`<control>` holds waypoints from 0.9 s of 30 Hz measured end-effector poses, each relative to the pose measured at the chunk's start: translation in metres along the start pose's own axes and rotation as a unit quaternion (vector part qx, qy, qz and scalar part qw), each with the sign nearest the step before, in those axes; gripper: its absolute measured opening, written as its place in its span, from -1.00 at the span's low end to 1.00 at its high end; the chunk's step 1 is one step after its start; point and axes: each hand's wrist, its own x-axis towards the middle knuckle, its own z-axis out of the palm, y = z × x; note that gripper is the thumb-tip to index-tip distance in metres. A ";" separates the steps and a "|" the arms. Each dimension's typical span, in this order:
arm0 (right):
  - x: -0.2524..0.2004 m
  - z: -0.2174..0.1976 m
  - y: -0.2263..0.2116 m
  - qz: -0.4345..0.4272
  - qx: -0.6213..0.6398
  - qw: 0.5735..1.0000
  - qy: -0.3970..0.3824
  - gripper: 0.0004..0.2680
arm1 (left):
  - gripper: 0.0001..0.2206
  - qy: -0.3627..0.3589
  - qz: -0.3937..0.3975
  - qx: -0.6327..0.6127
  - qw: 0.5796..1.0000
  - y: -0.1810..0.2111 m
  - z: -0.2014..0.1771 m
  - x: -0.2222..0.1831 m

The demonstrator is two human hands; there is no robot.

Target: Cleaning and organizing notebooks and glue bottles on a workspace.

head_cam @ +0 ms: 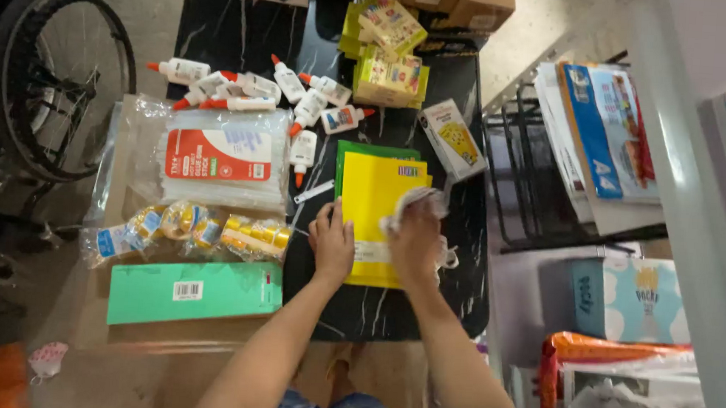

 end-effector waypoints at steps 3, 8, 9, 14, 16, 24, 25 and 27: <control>-0.042 0.021 -0.019 -0.077 0.010 0.997 -0.003 -0.62 | -0.49 0.006 0.010 0.007 1.000 -0.003 0.001 -0.001; -0.048 -0.010 -0.002 -0.098 0.037 0.993 -0.048 -0.59 | -0.51 0.014 0.023 -0.006 1.000 0.002 -0.006 -0.001; -0.044 -0.028 -0.001 -0.032 0.039 0.994 -0.094 -0.59 | -0.52 0.019 0.021 0.000 1.000 0.009 -0.013 -0.001; -0.068 0.059 0.065 0.082 0.126 0.989 0.001 -0.58 | -0.51 0.028 0.063 0.003 0.998 0.053 -0.030 0.008; -0.078 0.061 0.056 0.059 0.130 0.988 0.054 -0.56 | -0.51 0.004 0.087 -0.052 0.995 0.059 -0.025 0.006; -0.048 0.035 0.062 -0.093 0.050 0.994 -0.022 -0.55 | -0.41 -0.175 -0.186 -0.595 0.762 -0.001 0.027 0.019; -0.040 0.029 0.058 -0.094 0.051 0.994 -0.024 -0.55 | -0.41 -0.173 -0.188 -0.594 0.763 -0.003 0.031 0.020; -0.026 0.019 0.051 -0.012 0.060 0.998 -0.029 -0.58 | -0.42 -0.160 -0.175 -0.593 0.770 -0.009 0.038 0.019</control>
